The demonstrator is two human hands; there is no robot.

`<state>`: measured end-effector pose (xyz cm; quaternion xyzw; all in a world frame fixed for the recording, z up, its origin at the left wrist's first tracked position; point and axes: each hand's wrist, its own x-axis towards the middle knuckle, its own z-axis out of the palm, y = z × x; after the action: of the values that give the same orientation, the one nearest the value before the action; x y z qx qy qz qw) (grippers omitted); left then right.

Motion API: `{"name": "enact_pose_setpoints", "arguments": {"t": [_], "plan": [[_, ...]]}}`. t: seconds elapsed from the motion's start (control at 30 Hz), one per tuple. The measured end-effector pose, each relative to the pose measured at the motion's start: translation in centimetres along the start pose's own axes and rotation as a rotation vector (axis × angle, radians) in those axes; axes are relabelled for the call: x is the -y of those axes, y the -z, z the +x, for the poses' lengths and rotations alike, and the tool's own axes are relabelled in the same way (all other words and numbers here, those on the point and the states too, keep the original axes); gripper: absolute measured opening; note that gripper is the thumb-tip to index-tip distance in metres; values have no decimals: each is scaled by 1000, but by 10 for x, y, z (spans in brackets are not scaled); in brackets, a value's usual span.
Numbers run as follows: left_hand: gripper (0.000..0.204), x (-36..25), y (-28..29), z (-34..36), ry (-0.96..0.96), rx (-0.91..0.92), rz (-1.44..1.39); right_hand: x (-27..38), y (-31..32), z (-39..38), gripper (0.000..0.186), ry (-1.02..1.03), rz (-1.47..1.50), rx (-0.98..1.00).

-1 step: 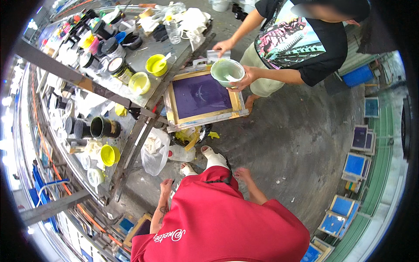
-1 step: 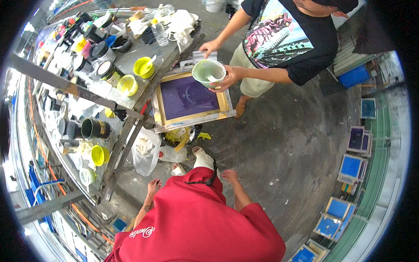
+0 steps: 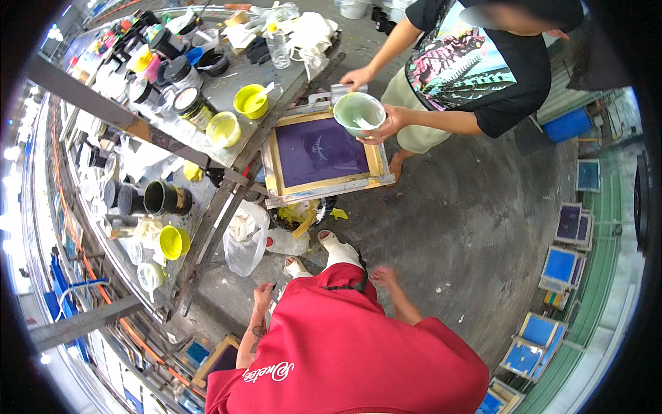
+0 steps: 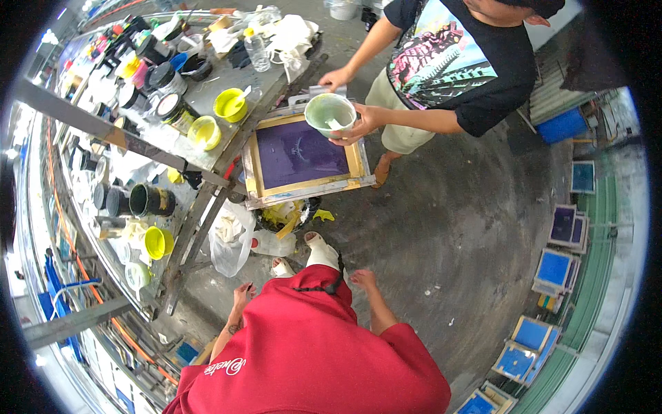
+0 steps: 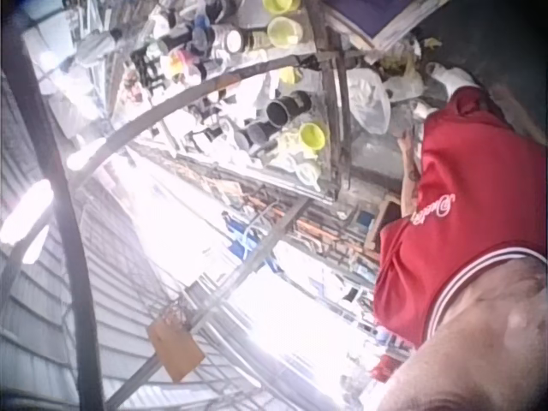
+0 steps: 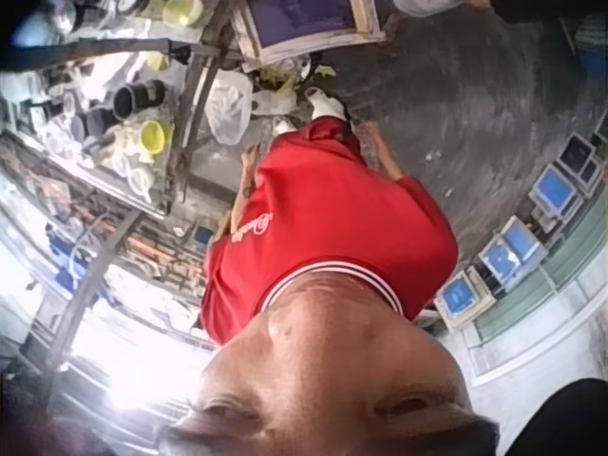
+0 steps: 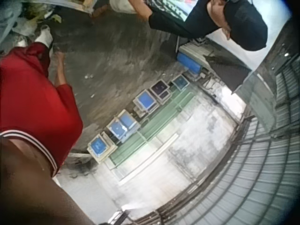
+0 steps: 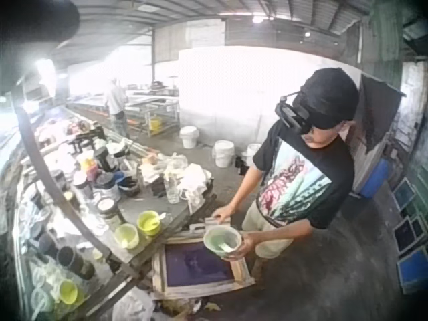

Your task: The person receives a cup of yellow ink and a spatula, then walks along a production line to assist a coworker by pouring ink onto a screen printing frame. The person later returns to the mixing station and scrapes a small piece of material from a dark sheet.

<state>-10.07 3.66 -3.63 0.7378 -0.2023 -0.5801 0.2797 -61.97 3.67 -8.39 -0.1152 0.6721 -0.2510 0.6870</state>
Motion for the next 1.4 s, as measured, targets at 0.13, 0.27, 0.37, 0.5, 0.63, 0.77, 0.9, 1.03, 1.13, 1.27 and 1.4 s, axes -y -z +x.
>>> {"name": "enact_pose_setpoints", "arguments": {"t": [0.13, 0.27, 0.37, 0.5, 0.63, 0.77, 0.9, 1.03, 1.13, 1.27, 1.4], "plan": [[38, 22, 11, 0, -14, -63, 98, -4, -4, -9, 16, 5, -114, -15], [42, 13, 0, -6, -38, -124, 89, 13, -4, -8, 17, 4, -115, -58], [44, 9, -2, -6, -81, -133, 137, 22, -3, -10, 18, 51, -124, -30], [44, -2, -10, 0, -158, -180, 145, 41, -12, 2, 18, 95, -47, -43], [45, 9, -7, -7, -186, -204, 166, 43, -15, -1, 18, 97, -52, -12], [47, 18, -5, -8, -187, -232, 236, 38, -14, -3, 17, 90, -107, -35], [50, 25, 2, -5, -145, -239, 215, 30, -16, -7, 17, 32, -36, -44], [51, 13, 0, -6, -130, -249, 220, 36, -18, -14, 21, 4, -120, -50], [50, 15, 5, -4, -137, -245, 231, 35, -23, -17, 24, -8, -153, -62], [49, 4, 2, -14, -129, -243, 201, 38, -30, -19, 25, -5, -150, -81], [48, -3, 3, -21, -126, -233, 204, 35, -32, -17, 26, -35, -161, -99]]}}
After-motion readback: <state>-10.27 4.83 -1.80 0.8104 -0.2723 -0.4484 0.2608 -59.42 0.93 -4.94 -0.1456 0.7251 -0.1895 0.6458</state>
